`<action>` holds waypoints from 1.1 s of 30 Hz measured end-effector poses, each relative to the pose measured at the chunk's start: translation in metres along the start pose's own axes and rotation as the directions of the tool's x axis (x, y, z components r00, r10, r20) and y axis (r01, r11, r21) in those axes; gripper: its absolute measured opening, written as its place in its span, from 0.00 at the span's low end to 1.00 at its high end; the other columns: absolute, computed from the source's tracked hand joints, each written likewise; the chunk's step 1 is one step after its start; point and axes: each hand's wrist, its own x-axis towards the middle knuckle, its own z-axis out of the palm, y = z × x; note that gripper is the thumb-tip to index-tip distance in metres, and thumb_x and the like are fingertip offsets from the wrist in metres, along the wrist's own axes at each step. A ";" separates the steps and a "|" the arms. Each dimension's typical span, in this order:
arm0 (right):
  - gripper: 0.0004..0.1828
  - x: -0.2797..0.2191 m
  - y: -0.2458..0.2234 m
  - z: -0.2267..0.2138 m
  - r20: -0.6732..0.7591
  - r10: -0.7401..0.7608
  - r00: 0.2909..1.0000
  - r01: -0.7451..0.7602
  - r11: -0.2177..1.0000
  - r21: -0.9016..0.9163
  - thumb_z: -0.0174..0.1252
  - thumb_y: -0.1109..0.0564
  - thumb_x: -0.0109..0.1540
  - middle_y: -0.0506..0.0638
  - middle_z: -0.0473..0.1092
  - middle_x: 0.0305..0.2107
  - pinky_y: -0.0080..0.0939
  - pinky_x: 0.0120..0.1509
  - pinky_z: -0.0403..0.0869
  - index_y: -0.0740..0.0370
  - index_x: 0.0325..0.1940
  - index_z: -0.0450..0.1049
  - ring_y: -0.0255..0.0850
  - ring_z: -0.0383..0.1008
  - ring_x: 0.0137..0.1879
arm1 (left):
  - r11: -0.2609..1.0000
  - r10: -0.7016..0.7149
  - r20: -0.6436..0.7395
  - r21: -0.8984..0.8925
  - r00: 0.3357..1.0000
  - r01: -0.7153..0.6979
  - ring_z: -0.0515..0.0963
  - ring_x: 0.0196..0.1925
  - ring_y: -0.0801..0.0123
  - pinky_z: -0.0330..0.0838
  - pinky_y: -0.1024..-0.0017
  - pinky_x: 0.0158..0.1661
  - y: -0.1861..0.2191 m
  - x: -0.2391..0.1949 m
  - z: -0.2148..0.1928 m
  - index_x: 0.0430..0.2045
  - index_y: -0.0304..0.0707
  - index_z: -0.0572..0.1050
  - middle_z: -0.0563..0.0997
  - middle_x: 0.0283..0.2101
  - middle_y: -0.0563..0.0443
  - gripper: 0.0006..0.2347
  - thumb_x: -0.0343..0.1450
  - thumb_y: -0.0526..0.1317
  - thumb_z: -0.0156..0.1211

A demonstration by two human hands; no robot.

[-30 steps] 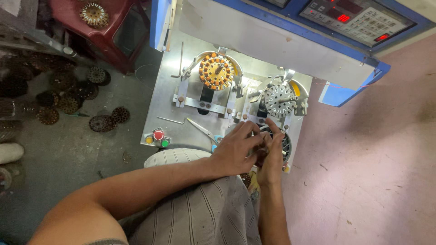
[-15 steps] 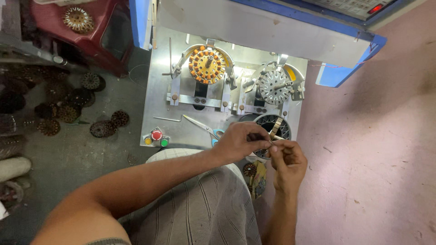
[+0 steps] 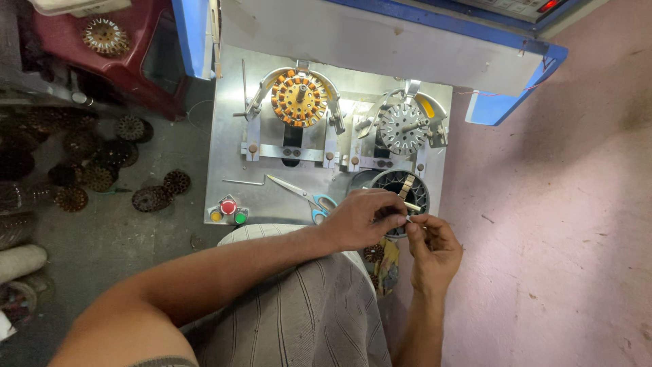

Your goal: The person winds copper wire onto motor stators using a winding machine, and places insulation into the slots by hand.

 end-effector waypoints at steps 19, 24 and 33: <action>0.07 0.016 -0.009 0.003 0.148 -0.068 0.987 0.065 0.998 0.025 0.64 0.68 0.63 0.46 0.74 0.33 0.25 0.40 0.67 0.68 0.45 0.78 0.27 0.68 0.35 | 0.955 0.263 0.022 0.133 0.965 -0.263 0.74 0.43 0.47 0.70 0.57 0.46 0.000 0.004 0.003 0.37 0.30 0.70 0.70 0.38 0.41 0.04 0.73 0.31 0.55; 0.08 0.021 -0.020 0.001 0.184 -0.036 0.982 0.056 0.993 -0.106 0.63 0.68 0.64 0.48 0.77 0.34 0.25 0.42 0.70 0.69 0.48 0.78 0.29 0.72 0.37 | 0.927 0.321 0.095 0.175 0.942 -0.333 0.77 0.47 0.51 0.73 0.59 0.51 -0.011 0.009 0.003 0.39 0.31 0.72 0.73 0.42 0.44 0.05 0.72 0.32 0.57; 0.09 0.039 -0.006 0.008 0.025 -0.056 0.998 0.061 0.866 -0.495 0.63 0.64 0.64 0.46 0.73 0.27 0.29 0.24 0.54 0.67 0.49 0.77 0.25 0.57 0.22 | 0.967 0.017 0.228 0.244 0.974 -0.074 0.64 0.68 0.39 0.62 0.54 0.63 -0.050 0.043 -0.006 0.68 0.34 0.54 0.60 0.67 0.32 0.54 0.49 0.51 0.86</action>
